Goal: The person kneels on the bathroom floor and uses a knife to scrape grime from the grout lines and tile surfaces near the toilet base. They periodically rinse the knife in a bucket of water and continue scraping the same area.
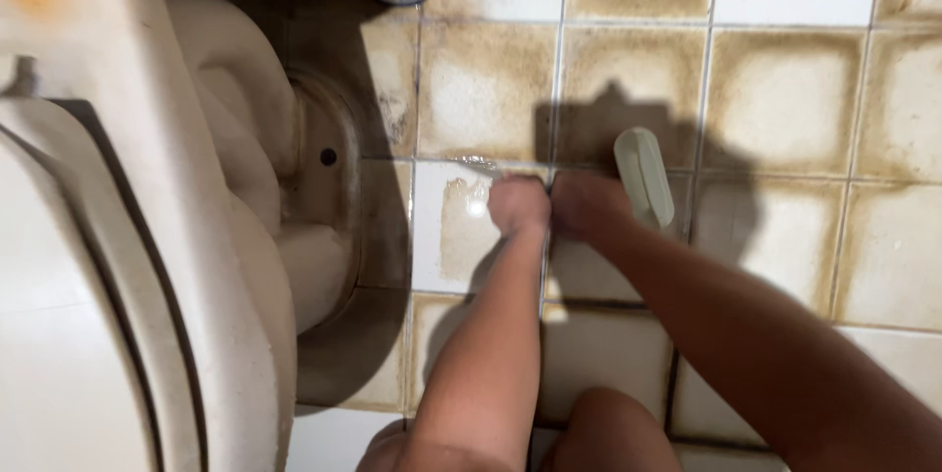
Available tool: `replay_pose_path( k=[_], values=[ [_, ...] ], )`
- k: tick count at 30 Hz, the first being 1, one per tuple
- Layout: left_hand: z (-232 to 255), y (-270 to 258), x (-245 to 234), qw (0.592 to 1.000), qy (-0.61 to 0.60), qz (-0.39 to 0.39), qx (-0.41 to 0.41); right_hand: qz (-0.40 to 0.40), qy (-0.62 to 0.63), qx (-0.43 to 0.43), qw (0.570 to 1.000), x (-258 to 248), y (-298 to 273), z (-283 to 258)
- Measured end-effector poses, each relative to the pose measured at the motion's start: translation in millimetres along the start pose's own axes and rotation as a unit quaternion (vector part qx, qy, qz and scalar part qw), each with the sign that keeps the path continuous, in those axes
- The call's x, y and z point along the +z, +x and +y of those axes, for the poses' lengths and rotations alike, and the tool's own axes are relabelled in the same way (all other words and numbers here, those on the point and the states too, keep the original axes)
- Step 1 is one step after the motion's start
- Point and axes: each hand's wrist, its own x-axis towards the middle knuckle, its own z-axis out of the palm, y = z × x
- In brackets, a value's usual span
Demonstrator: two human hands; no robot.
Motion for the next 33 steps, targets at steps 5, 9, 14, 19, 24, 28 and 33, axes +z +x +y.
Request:
replay_pose_path(
  k=[5,9,14,19,24,28,33],
  values=[
    [3.1,4.1,-1.3,0.999,0.002,0.026,-0.046,-0.018,-0.009,0.001,1.000,-8.0,-0.8,-2.1],
    [-23.5,-9.8,7.3,0.997,-0.018,0.038,-0.063,0.011,0.008,-0.009,1.000,14.9,-8.5,4.2],
    [-6.7,5.0,-1.9,0.999,0.006,0.014,-0.041,0.010,-0.004,-0.021,1.000,-6.0,-7.9,-5.6],
    [-31.5,-6.2,17.3,0.998,0.051,0.010,0.032,-0.032,0.006,0.022,0.999,7.0,-16.1,5.3],
    [-10.3,11.6,10.4,0.998,0.012,0.008,-0.056,0.008,-0.010,-0.012,1.000,1.1,-6.4,2.7],
    [-28.1,10.4,28.8,0.999,0.005,0.009,0.035,0.027,-0.042,-0.067,0.997,29.3,20.2,23.0],
    [-12.5,5.0,24.4,0.998,0.007,-0.007,-0.056,0.018,-0.014,-0.024,0.999,24.1,8.9,26.0]
  ],
)
